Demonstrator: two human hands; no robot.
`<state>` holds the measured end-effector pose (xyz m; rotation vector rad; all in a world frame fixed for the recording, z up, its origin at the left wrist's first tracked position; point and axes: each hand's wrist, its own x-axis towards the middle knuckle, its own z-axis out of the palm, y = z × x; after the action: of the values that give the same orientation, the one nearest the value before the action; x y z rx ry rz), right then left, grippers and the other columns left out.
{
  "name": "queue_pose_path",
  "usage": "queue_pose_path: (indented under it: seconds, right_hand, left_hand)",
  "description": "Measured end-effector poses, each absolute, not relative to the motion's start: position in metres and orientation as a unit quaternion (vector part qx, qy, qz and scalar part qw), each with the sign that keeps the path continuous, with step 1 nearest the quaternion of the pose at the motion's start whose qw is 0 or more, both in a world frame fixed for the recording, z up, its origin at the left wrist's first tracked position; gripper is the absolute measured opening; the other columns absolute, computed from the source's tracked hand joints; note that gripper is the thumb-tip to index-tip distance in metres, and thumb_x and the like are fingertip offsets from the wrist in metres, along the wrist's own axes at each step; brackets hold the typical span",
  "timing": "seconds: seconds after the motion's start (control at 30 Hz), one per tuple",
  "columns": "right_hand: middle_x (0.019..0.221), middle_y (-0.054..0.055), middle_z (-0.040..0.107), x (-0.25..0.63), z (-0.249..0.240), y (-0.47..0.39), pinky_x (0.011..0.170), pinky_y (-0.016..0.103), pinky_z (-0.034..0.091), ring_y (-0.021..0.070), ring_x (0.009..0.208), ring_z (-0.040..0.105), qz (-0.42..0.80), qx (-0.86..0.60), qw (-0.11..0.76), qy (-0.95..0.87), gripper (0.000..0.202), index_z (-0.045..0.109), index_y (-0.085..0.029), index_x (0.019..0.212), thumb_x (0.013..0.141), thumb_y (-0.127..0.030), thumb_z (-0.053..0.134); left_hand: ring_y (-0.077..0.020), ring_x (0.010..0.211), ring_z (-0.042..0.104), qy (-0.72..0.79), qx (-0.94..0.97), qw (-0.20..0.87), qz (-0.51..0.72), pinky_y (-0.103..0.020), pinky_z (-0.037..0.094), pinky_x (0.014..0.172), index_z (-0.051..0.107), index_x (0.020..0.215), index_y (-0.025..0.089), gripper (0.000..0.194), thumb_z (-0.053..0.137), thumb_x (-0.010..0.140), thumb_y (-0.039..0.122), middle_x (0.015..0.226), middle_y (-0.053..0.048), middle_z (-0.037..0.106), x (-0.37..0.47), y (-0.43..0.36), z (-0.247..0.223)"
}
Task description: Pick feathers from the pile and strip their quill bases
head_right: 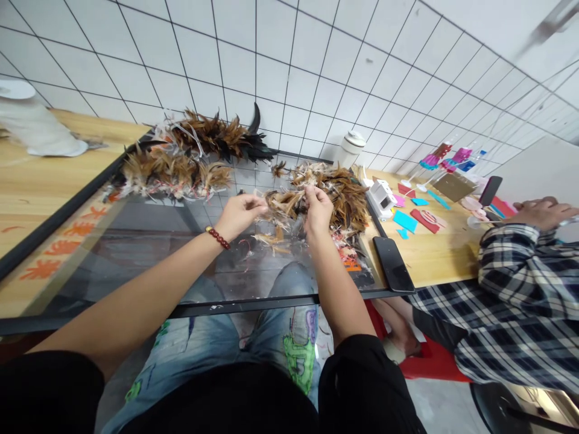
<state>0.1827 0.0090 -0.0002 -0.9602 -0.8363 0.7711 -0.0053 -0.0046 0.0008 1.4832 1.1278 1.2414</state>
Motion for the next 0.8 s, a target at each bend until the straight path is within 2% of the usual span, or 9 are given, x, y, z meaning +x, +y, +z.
queue_pose_path:
  seconds: [0.1,0.2,0.3,0.37,0.47,0.53,0.6,0.7,0.8]
  right_hand:
    - [0.065,-0.004,0.056,0.175,0.001,0.002,0.068,0.026,0.044,0.0101,0.066,0.051,0.292,-0.431,0.705,-0.482,0.021,0.068,-0.020,0.069,0.065,-0.039,0.077]
    - [0.076,-0.001,0.060,0.162,0.002,-0.006,0.081,0.031,0.045,0.0141,0.080,0.056,0.256,-0.408,0.650,-0.588,0.015,0.071,-0.022,0.070,0.069,-0.037,0.076]
    - [0.077,0.000,0.060,0.154,-0.001,-0.010,0.081,0.033,0.046,0.0151,0.080,0.056,0.258,-0.409,0.622,-0.616,0.014,0.073,-0.024,0.072,0.070,-0.038,0.075]
    - [0.076,0.000,0.061,0.153,-0.003,-0.009,0.081,0.033,0.046,0.0150,0.079,0.056,0.257,-0.414,0.624,-0.611,0.014,0.074,-0.024,0.072,0.070,-0.038,0.075]
    - [0.074,-0.001,0.062,0.154,-0.006,-0.007,0.080,0.033,0.046,0.0143,0.076,0.055,0.259,-0.411,0.635,-0.601,0.012,0.074,-0.025,0.071,0.069,-0.036,0.076]
    - [0.074,0.000,0.062,0.153,-0.006,-0.008,0.080,0.033,0.047,0.0144,0.075,0.056,0.269,-0.407,0.629,-0.606,0.011,0.074,-0.025,0.072,0.069,-0.036,0.076]
    - [0.074,0.000,0.063,0.151,-0.006,-0.009,0.078,0.032,0.047,0.0148,0.076,0.056,0.284,-0.402,0.618,-0.612,0.012,0.074,-0.025,0.072,0.069,-0.037,0.075]
    - [0.073,-0.001,0.063,0.149,-0.004,-0.010,0.078,0.030,0.047,0.0139,0.076,0.057,0.300,-0.397,0.639,-0.586,0.013,0.073,-0.023,0.070,0.069,-0.036,0.075]
    - [0.073,-0.002,0.064,0.152,-0.003,-0.006,0.076,0.028,0.046,0.0118,0.073,0.056,0.298,-0.414,0.694,-0.508,0.016,0.072,-0.021,0.070,0.066,-0.036,0.075]
  left_hand:
    - [-0.0184,0.095,0.060,0.439,0.629,0.282,0.577,-0.034,0.044,0.093,0.070,0.079,0.016,0.010,0.063,0.071,0.016,0.094,-0.005,0.068,-0.005,-0.004,0.004]
    - [-0.0190,0.096,0.061,0.403,0.662,0.286,0.563,-0.034,0.042,0.096,0.071,0.072,0.018,0.013,0.061,0.077,0.023,0.092,-0.006,0.070,-0.006,-0.005,0.008]
    - [-0.0214,0.095,0.062,0.430,0.682,0.282,0.520,-0.036,0.040,0.098,0.068,0.058,0.019,0.020,0.065,0.075,0.028,0.086,-0.006,0.070,-0.006,-0.006,0.008]
    - [-0.0234,0.105,0.059,0.458,0.660,0.265,0.534,-0.038,0.037,0.102,0.071,0.069,0.018,0.007,0.068,0.070,0.024,0.100,-0.007,0.069,-0.006,-0.005,0.006]
    - [-0.0227,0.108,0.058,0.434,0.630,0.330,0.552,-0.037,0.039,0.100,0.071,0.095,0.016,0.025,0.066,0.072,0.023,0.111,-0.009,0.067,-0.006,-0.003,0.003]
    - [-0.0206,0.097,0.062,0.379,0.637,0.420,0.524,-0.035,0.044,0.092,0.071,0.096,0.015,0.025,0.060,0.078,0.029,0.101,-0.009,0.071,-0.006,-0.003,0.002]
    - [-0.0187,0.084,0.063,0.340,0.655,0.472,0.483,-0.032,0.046,0.083,0.071,0.087,0.014,0.024,0.058,0.079,0.032,0.088,-0.007,0.072,-0.005,-0.004,0.002]
    - [-0.0153,0.069,0.058,0.359,0.697,0.444,0.435,-0.027,0.044,0.071,0.068,0.066,0.014,0.019,0.060,0.075,0.029,0.068,-0.003,0.067,-0.005,-0.005,0.003]
    - [-0.0121,0.053,0.049,0.431,0.702,0.384,0.416,-0.025,0.038,0.059,0.063,0.055,0.015,0.024,0.058,0.075,0.028,0.052,0.000,0.058,-0.007,-0.004,0.002]
